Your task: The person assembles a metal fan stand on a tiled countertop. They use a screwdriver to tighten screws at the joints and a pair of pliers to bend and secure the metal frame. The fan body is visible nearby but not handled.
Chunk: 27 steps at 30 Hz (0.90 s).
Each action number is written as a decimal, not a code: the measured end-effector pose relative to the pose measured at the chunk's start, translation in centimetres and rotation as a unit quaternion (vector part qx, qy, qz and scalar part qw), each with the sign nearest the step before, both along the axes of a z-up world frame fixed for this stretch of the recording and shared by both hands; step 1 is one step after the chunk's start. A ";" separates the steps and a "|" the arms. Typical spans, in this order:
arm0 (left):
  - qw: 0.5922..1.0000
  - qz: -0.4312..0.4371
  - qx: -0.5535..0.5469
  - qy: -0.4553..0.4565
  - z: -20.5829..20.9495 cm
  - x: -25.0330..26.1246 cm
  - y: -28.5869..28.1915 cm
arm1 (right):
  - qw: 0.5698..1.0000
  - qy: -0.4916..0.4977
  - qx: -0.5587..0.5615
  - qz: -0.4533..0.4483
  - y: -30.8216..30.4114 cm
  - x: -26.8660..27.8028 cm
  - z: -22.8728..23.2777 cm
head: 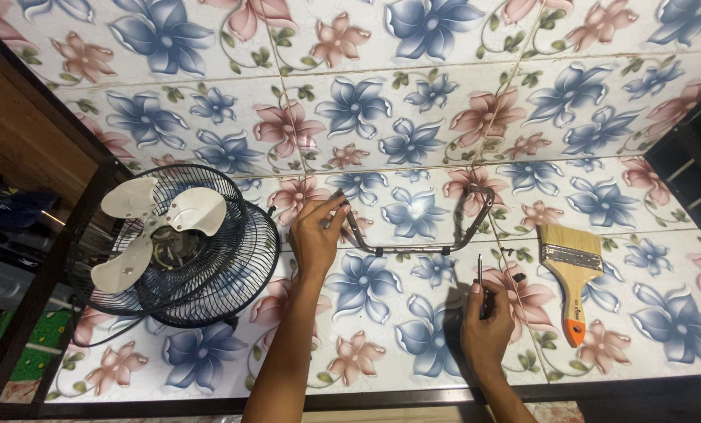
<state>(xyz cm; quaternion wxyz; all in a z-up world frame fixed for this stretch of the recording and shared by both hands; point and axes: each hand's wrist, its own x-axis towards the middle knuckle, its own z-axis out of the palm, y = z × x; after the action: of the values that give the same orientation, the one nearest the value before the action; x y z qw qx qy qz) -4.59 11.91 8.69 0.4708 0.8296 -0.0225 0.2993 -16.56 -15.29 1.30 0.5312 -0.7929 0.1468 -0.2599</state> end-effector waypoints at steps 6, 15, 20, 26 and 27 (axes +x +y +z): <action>1.000 0.026 -0.004 0.001 -0.4 0.2 -0.6 | 1.000 -0.024 -0.009 0.008 0.0 0.1 0.2; 0.968 -0.058 -0.228 0.089 -2.9 1.9 -0.7 | 1.000 -0.005 -0.013 0.011 0.1 0.0 0.1; 0.963 -0.076 -0.232 0.115 -3.1 1.9 -0.8 | 1.000 0.009 0.005 0.008 0.2 0.1 0.0; 0.954 -0.090 -0.281 0.062 -4.6 0.2 -2.0 | 1.000 -0.001 -0.013 0.018 0.1 0.1 -0.2; 0.956 -0.087 -0.277 0.044 -5.1 0.0 -2.2 | 1.000 0.003 -0.009 0.020 0.1 0.1 -0.3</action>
<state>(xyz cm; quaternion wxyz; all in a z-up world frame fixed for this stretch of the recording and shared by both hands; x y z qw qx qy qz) -4.60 9.72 3.63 0.7067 0.6740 0.0095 0.2147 -16.50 -15.22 1.03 0.5289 -0.8010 0.1303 -0.2484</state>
